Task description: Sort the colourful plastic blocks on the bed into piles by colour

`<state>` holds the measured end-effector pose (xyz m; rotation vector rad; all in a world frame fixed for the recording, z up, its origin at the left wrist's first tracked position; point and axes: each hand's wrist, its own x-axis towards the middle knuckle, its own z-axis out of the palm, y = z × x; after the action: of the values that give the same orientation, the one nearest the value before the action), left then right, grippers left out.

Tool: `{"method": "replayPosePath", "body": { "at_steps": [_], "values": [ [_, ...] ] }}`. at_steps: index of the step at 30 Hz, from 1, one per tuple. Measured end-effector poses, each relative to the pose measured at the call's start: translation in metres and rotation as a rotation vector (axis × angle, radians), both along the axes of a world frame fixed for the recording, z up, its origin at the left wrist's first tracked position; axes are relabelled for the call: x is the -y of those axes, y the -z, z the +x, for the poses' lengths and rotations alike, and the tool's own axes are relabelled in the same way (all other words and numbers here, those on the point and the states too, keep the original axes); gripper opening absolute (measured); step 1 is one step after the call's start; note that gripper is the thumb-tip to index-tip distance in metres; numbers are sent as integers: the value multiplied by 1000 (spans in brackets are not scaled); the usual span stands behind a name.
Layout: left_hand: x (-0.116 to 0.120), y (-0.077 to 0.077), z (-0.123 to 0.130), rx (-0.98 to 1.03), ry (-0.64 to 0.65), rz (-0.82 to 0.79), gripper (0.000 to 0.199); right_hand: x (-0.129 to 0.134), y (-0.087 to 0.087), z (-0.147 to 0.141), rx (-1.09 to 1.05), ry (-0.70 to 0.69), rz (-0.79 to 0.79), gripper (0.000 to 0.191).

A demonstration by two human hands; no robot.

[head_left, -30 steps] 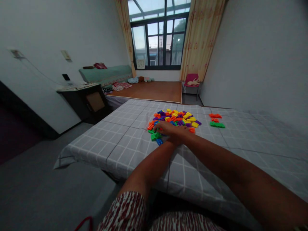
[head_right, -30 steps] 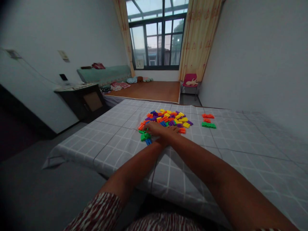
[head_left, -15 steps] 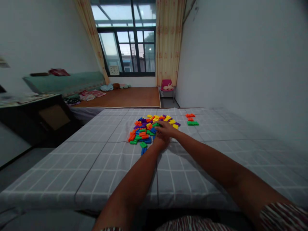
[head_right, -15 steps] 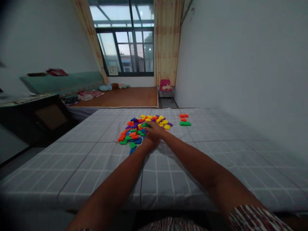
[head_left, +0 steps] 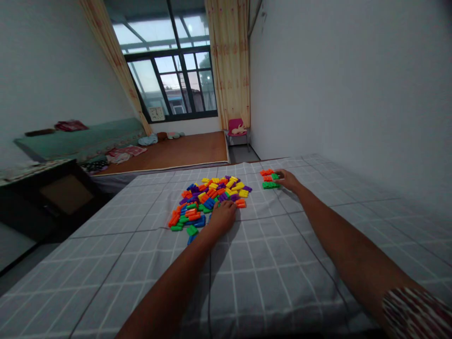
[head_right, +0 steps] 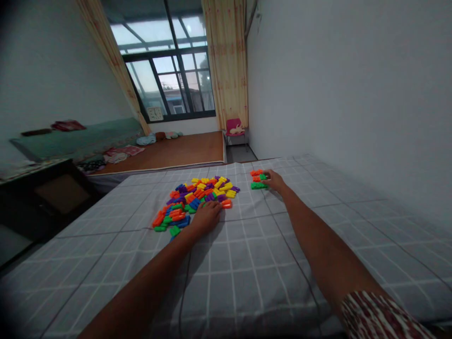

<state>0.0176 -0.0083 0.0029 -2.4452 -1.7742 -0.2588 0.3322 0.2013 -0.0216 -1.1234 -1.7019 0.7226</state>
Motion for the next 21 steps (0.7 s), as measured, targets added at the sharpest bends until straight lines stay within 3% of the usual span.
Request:
{"method": "replayPosePath", "body": {
  "at_steps": [3, 7, 12, 16, 21],
  "values": [
    [-2, -9, 9, -56, 3, -43, 27, -6, 9, -11, 209, -28, 85, 40],
    [-2, 1, 12, 24, -38, -23, 37, -6, 20, -12, 355, -7, 187, 42],
    [-3, 19, 4, 67, -25, 6, 38, -1, 20, -9, 382, -27, 216, 47],
    [-4, 22, 1, 68, -11, 31, 39, 0, 16, -7, 375, -47, 213, 53],
    [-3, 22, 1, 74, -4, 33, 39, 0, 13, -5, 357, -68, 179, 44]
  ]
}}
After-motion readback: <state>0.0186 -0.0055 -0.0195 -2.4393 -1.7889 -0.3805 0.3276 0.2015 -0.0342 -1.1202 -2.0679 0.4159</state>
